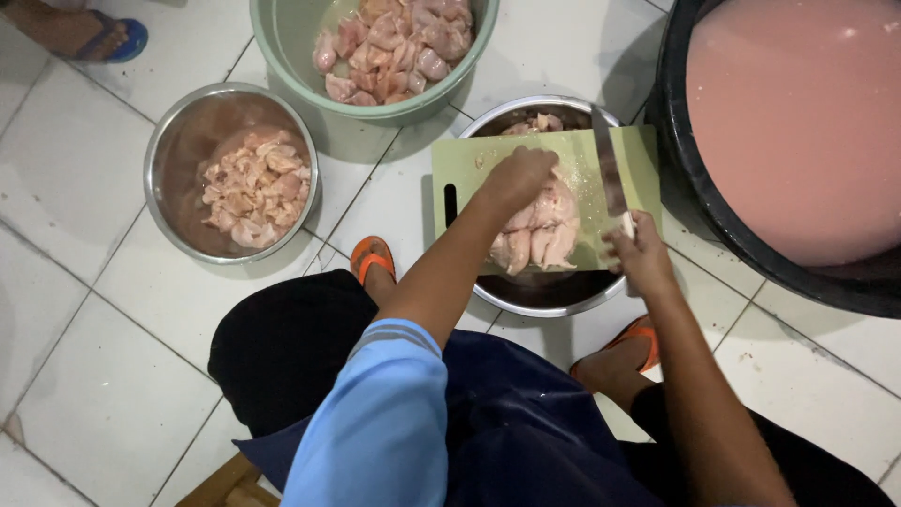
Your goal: The person slices raw chicken pieces on a cutting board using a knife, places the sliced pieces into a bowl, and puts a handful of chicken into a plastic bag.
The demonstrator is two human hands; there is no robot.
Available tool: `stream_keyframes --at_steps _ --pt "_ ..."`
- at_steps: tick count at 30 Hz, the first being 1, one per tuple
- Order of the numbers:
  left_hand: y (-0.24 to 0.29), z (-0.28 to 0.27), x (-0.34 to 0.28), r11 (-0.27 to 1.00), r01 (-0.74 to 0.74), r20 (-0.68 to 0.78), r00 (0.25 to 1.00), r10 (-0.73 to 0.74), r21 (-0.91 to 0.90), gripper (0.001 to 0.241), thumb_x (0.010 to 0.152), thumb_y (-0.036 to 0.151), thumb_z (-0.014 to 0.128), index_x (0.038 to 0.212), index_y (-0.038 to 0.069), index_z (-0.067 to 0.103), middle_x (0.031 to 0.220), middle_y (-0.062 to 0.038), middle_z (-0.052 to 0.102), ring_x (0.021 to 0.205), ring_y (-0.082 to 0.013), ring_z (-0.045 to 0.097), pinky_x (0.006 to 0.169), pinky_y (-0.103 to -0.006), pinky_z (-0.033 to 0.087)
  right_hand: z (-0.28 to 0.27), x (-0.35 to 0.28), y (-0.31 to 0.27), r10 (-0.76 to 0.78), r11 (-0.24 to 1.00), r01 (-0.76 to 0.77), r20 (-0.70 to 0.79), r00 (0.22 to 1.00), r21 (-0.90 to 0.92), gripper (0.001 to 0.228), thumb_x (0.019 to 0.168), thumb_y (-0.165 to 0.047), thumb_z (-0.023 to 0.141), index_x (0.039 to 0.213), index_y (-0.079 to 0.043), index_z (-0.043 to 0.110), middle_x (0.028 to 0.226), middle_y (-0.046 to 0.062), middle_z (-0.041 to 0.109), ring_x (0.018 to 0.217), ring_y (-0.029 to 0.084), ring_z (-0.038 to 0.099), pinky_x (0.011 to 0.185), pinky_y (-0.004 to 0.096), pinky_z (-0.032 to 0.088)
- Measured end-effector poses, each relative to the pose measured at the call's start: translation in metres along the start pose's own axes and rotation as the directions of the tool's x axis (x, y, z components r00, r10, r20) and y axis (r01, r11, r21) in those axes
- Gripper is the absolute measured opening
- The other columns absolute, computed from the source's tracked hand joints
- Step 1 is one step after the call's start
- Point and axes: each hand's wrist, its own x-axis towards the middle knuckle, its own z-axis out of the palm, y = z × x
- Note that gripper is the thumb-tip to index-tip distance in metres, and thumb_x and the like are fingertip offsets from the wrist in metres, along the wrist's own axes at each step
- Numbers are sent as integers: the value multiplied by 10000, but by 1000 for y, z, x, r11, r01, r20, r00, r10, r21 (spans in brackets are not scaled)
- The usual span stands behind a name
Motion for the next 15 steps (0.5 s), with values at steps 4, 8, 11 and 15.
stream_keyframes --at_steps 4,8,11,15 --pt "0 -22 5 996 -71 -98 993 65 -59 343 922 398 518 1234 289 612 1135 -139 691 1166 -333 626 983 -437 505 -36 -17 16 37 988 -32 30 999 -150 383 1007 -231 532 1368 -128 454 854 168 687 688 263 676 560 360 600" --pt "5 -40 9 984 -101 -93 992 88 -143 359 916 333 507 1215 155 599 1196 -153 655 1125 -351 607 914 -442 470 -64 -45 -9 63 737 3 72 995 -676 493 945 -401 509 1427 -329 435 1241 113 638 1138 378 608 913 490 480" --pt "18 -49 -1 974 -23 -37 999 15 -227 433 911 323 542 1290 115 575 1276 -123 628 1103 -308 615 825 -400 483 -73 -42 -15 -25 576 127 138 990 -808 477 930 -381 487 1404 -374 429 1281 -6 621 1023 315 648 762 432 509" --pt "33 -59 -12 964 2 -1 1000 -2 -266 433 921 322 537 1288 102 595 1301 -121 627 1110 -278 623 848 -380 500 -69 -34 -60 -33 210 244 243 970 -947 452 958 -401 435 1405 -422 376 1071 8 658 865 318 715 614 474 582"
